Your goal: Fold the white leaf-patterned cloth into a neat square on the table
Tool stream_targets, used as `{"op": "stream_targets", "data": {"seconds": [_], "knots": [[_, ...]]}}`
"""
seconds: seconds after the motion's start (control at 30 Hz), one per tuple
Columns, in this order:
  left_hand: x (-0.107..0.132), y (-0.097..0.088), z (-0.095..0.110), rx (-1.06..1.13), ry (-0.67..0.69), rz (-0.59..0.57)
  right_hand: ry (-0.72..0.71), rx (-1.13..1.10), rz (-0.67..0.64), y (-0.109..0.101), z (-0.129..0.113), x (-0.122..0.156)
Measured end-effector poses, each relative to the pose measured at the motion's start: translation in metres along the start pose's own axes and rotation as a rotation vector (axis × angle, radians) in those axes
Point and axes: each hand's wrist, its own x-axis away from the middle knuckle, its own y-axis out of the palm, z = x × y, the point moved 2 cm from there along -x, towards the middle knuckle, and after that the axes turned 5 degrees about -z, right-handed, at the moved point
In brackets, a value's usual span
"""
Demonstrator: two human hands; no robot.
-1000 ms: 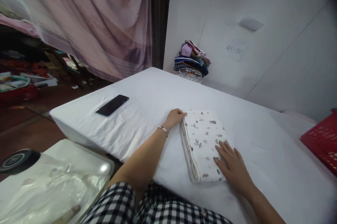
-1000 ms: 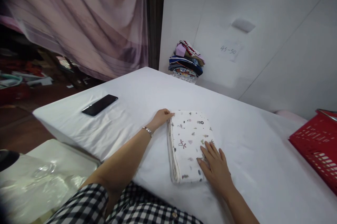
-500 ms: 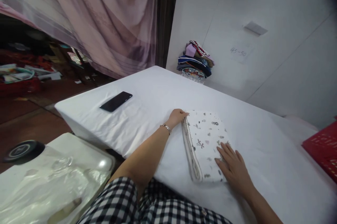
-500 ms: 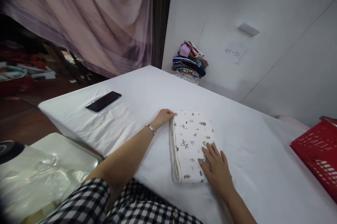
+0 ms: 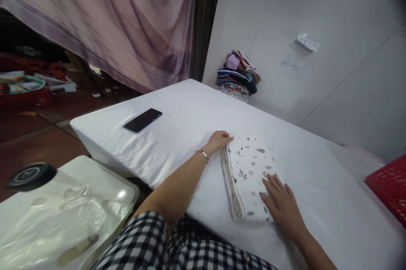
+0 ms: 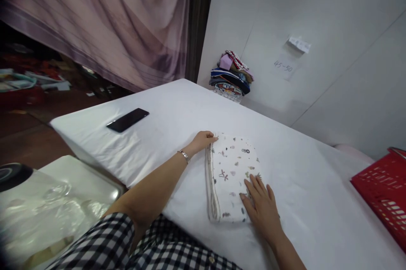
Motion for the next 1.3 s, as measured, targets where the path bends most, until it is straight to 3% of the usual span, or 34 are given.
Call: {"op": "stream_targets", "data": {"seconds": [0.2,0.43,0.57,0.67,0.83,1.03,1.3], "knots": [[-0.001,0.003,-0.001,0.163,0.064,-0.051,0.006,0.004,-0.009,0.000,0.001,0.001],[-0.007,-0.008,-0.012,0.221,-0.062,0.014,-0.006,-0.003,0.015,0.001,0.001,0.001],[-0.007,-0.005,-0.011,0.293,-0.073,-0.086,-0.001,0.009,0.005,0.002,0.001,0.000],[-0.007,-0.005,-0.011,0.190,-0.015,-0.087,0.001,0.020,0.002,0.001,0.001,0.000],[-0.006,-0.010,-0.015,-0.109,0.001,0.126,-0.004,0.026,0.011,0.001,0.000,0.001],[0.001,-0.006,-0.010,-0.300,-0.107,0.056,-0.007,0.035,0.007,0.005,0.003,0.000],[0.006,0.002,0.001,-0.435,-0.130,0.073,-0.017,0.039,0.038,0.007,0.005,0.001]]}}
